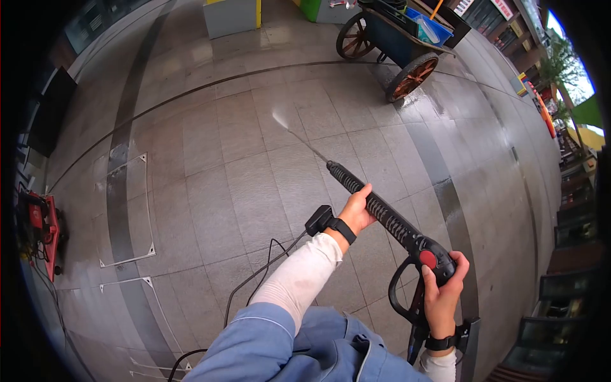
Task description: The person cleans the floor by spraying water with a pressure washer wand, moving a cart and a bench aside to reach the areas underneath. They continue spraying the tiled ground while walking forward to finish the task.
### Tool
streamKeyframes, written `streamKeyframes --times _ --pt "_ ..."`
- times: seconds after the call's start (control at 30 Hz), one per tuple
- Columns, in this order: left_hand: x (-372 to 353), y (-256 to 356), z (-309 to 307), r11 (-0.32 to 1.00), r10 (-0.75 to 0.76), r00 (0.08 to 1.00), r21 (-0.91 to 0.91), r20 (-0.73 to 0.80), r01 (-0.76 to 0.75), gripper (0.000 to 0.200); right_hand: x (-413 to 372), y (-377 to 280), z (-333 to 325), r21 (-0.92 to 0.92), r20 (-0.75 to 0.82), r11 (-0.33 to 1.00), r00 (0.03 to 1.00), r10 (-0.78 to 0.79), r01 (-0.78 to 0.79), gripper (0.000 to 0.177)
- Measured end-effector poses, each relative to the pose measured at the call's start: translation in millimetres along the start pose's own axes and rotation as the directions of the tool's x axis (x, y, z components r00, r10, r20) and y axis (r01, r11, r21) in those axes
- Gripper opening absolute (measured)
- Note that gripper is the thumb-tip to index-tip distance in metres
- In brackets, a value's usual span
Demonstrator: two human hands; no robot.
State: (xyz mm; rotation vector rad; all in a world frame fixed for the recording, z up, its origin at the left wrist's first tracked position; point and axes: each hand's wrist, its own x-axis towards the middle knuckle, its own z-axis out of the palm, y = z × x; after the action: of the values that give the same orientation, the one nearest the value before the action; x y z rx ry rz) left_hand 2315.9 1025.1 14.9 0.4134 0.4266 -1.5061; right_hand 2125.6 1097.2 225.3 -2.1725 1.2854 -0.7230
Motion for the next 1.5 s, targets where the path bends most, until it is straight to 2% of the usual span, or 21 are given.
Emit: streamKeyframes --times 0.07,0.17,0.27,0.33,0.4,0.47,0.5,0.6,0.67,0.73,0.8,0.87,0.93,1.0,1.07,1.13,1.17,1.33,1.37,1.47,1.5 --pt "-47.7 44.2 -37.8 0.993 0.113 0.985 -0.005 -0.131 -0.115 0.027 -3.0 -3.3 31.2 0.043 0.096 0.994 0.990 -0.100 0.097 0.048" --pt "-114.9 65.1 -81.5 0.962 0.261 0.901 0.011 -0.346 -0.274 0.027 -26.3 -2.6 59.6 0.149 0.205 0.985 0.971 -0.121 0.091 0.048" --pt "-141.9 42.5 -102.5 0.921 0.383 0.821 0.103 -0.423 -0.377 0.027 -62.7 12.1 57.6 0.227 0.270 0.961 0.958 0.093 -0.158 0.047" --pt "-136.8 9.0 -99.5 0.951 0.305 0.887 0.155 -0.346 -0.266 0.028 -101.8 6.3 33.0 0.273 0.164 0.941 0.973 0.160 -0.201 0.048" --pt "-132.3 -28.9 -81.4 0.989 0.073 0.983 0.136 -0.169 -0.050 0.030 -151.4 -3.5 11.7 0.081 -0.056 0.990 0.991 0.120 -0.115 0.047" --pt "-129.0 -67.3 -64.4 0.990 -0.095 0.995 0.104 -0.012 0.096 0.032 -197.9 -23.8 4.2 -0.101 -0.206 0.992 0.977 0.055 -0.077 0.046" --pt "-131.9 -82.7 -58.6 0.985 -0.132 0.991 0.115 0.023 0.129 0.032 -217.0 -37.6 4.2 -0.019 -0.244 0.986 0.957 0.154 -0.164 0.044" --pt "-151.9 -97.9 -53.8 0.983 -0.181 0.979 0.059 0.094 0.176 0.034 -244.5 -72.3 3.3 -0.136 -0.285 0.978 0.952 0.115 -0.159 0.042" --pt "-182.9 -77.7 -73.0 0.988 -0.151 0.986 0.036 0.076 0.149 0.032 -252.2 -86.9 2.2 -0.187 -0.237 0.982 0.971 -0.037 -0.008 0.041" --pt "-222.7 -39.3 -105.7 0.995 -0.092 0.995 -0.038 0.050 0.094 0.031 -254.6 -100.1 7.5 -0.008 -0.091 0.997 0.993 0.073 -0.074 0.044" --pt "-280.8 1.5 -138.3 0.991 0.077 0.992 -0.102 -0.100 -0.087 0.030 -253.3 -115.9 28.2 0.062 0.045 0.996 0.997 -0.068 0.065 0.044" --pt "-328.4 32.5 -177.6 0.956 0.223 0.925 -0.115 -0.308 -0.269 0.030 -252.0 -121.5 51.0 0.148 0.207 0.986 0.973 -0.102 0.072 0.045" --pt "-375.6 43.9 -186.6 0.903 0.349 0.779 -0.036 -0.521 -0.429 0.028 -252.7 -121.0 71.4 0.205 0.267 0.975 0.953 -0.140 0.086 0.045" --pt "-389.3 39.4 -183.3 0.876 0.381 0.717 -0.021 -0.583 -0.482 0.027 -256.5 -117.2 69.8 0.213 0.251 0.976 0.963 -0.100 0.046 0.045" --pt "-381.6 35.1 -183.2 0.932 0.345 0.791 0.082 -0.505 -0.354 0.029 -274.9 -130.7 65.0 0.256 0.223 0.960 0.973 0.054 -0.112 0.046" --pt "-349.9 32.1 -185.9 0.981 0.193 0.953 0.025 -0.232 -0.192 0.028 -293.9 -139.6 59.6 0.152 0.078 0.987 0.996 0.035 -0.047 0.045" --pt "-343.0 31.5 -175.4 0.990 0.138 0.980 0.006 -0.141 -0.139 0.028 -306.0 -140.8 60.9 0.100 0.018 0.994 0.999 0.031 -0.033 0.045" --pt "-336.6 62.3 -166.8 0.990 0.139 0.978 -0.008 -0.155 -0.142 0.027 -301.1 -188.2 86.2 -0.021 0.002 1.000 1.000 -0.021 0.021 0.045" --pt "-348.5 85.7 -174.5 0.988 0.156 0.971 0.008 -0.183 -0.157 0.027 -289.3 -191.7 98.5 0.086 0.065 0.993 0.995 0.072 -0.078 0.045" --pt "-397.2 151.0 -211.0 0.944 0.296 0.911 -0.056 -0.287 -0.324 0.028 -262.5 -202.7 150.1 0.098 0.201 0.988 0.970 -0.136 0.118 0.048" --pt "-406.5 167.9 -228.0 0.932 0.311 0.879 -0.063 -0.362 -0.356 0.029 -256.3 -214.7 163.7 0.129 0.258 0.987 0.958 -0.122 0.091 0.048"
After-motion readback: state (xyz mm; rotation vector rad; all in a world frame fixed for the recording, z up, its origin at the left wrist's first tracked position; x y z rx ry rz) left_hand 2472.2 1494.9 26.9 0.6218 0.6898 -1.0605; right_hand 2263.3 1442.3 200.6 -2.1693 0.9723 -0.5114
